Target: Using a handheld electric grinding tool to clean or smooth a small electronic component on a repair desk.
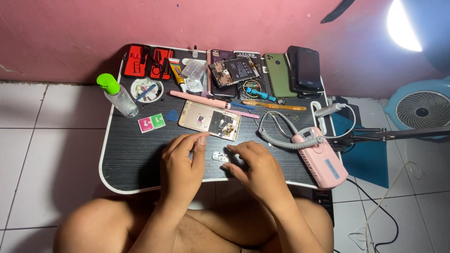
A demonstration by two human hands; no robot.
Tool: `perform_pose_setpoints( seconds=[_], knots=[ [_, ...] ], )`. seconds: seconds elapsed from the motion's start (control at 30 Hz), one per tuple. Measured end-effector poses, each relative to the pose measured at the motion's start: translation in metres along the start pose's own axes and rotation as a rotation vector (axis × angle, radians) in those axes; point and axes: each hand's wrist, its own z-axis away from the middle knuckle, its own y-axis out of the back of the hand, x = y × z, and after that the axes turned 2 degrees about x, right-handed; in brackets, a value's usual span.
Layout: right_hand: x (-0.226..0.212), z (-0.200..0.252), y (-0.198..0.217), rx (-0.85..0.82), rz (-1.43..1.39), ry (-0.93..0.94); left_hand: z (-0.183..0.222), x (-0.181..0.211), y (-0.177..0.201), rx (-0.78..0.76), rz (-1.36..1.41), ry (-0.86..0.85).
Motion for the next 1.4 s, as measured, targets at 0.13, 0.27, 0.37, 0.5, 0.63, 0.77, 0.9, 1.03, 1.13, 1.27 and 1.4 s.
perform_pose_setpoints(
  seconds=[0.13,0.27,0.37,0.5,0.63,0.77,0.9,1.03,1.13,1.27,1.4],
  knots=[
    [0.001,-0.053,-0.001,0.054,0.05,0.058,0.002,-0.001,0.005,-0.012,0.032,0.059],
    [0.02,-0.156,-0.03,0.212,0.117,0.175,-0.003,-0.004,0.006,-0.064,0.022,-0.009],
    [0.034,-0.231,-0.059,0.241,0.259,0.179,0.003,-0.015,0.006,-0.169,-0.096,-0.034],
    [0.039,-0.289,-0.082,0.012,0.449,-0.004,0.005,-0.026,0.003,-0.251,-0.19,-0.011],
    [0.042,-0.303,-0.092,0.001,0.476,-0.014,-0.001,-0.028,0.002,-0.273,-0.197,-0.011],
    [0.045,-0.289,-0.09,0.096,0.376,0.037,0.005,-0.029,-0.001,-0.306,-0.248,-0.009],
    [-0.003,-0.214,-0.029,0.235,-0.009,0.199,0.008,-0.03,-0.002,-0.33,-0.278,-0.031],
    [-0.012,-0.106,0.015,0.182,-0.156,0.28,0.004,-0.031,-0.007,-0.334,-0.339,-0.079],
    [0.016,-0.031,0.004,0.112,-0.235,0.096,0.006,-0.027,-0.001,-0.361,-0.315,-0.062],
    [0.033,0.015,-0.009,0.194,-0.055,0.005,0.001,-0.021,0.003,-0.486,-0.317,-0.007],
    [0.025,0.019,-0.004,0.169,0.083,0.142,0.0,-0.016,0.005,-0.483,-0.306,-0.05]
  ],
)
